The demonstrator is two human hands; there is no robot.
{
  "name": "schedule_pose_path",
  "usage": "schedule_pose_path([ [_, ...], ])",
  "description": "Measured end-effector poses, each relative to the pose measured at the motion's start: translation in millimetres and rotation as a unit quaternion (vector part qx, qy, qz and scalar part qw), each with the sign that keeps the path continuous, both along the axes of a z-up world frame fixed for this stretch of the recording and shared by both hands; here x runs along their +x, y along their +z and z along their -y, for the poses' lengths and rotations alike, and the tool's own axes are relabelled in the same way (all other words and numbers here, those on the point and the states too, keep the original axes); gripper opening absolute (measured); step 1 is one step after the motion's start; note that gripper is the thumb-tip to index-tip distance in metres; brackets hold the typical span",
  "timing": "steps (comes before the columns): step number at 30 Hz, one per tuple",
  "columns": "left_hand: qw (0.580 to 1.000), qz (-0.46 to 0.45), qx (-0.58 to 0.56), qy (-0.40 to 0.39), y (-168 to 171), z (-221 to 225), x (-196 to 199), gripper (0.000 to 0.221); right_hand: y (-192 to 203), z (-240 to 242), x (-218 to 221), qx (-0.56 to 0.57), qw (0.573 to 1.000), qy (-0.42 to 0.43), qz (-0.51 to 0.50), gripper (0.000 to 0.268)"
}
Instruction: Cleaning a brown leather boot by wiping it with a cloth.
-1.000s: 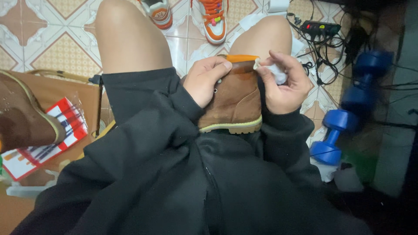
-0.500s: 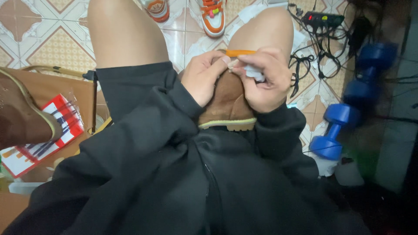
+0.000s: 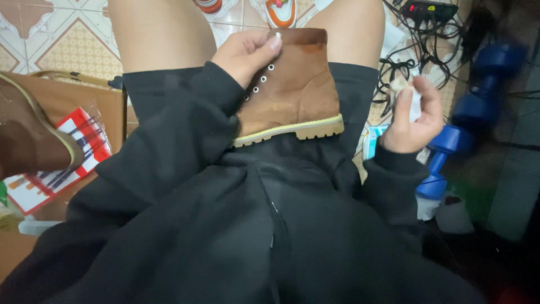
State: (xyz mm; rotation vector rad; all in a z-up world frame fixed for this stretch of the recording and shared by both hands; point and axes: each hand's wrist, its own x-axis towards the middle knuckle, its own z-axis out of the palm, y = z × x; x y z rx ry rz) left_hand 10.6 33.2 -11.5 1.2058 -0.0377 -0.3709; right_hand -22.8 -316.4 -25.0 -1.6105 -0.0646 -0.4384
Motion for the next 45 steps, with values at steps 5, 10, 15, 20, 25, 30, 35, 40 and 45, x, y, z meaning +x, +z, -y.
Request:
schedule_pose_path([
  [5, 0.98, 0.141, 0.14, -0.022, 20, -34, -32, 0.032, 8, -11, -35, 0.04, 0.997, 0.012, -0.06, 0.036],
  [10, 0.887, 0.279, 0.369, 0.015, 37, -52, -77, 0.064, 14, -21, -54, -0.096, 0.991, 0.066, -0.062, 0.013],
  [15, 0.806, 0.355, 0.474, 0.024, 64, -31, -87, 0.093, 29, -49, -54, -0.172, 0.981, 0.068, -0.057, 0.011],
  [20, 0.78, 0.312, 0.539, -0.061, 60, -18, -86, 0.131, 41, -67, -51, -0.122, 0.984, 0.074, -0.106, 0.008],
  [25, 0.812, 0.239, 0.526, -0.087, 65, -16, -88, 0.129, 68, -92, -58, -0.181, 0.969, 0.169, -0.014, 0.008],
  [30, 0.822, 0.211, 0.52, -0.098, 64, -13, -87, 0.13, 52, -69, -48, -0.165, 0.976, 0.084, -0.114, 0.005],
  [35, 0.82, 0.194, 0.529, -0.099, 69, -9, -91, 0.13, 68, -89, -55, -0.174, 0.967, 0.184, -0.021, 0.006],
  [40, 0.839, 0.231, 0.486, -0.076, 57, -16, -90, 0.127, 52, -82, -49, -0.083, 0.985, 0.079, -0.13, 0.002],
  [45, 0.838, 0.2, 0.501, -0.082, 66, -15, -91, 0.126, 56, -92, -56, -0.211, 0.965, 0.153, -0.008, 0.008],
])
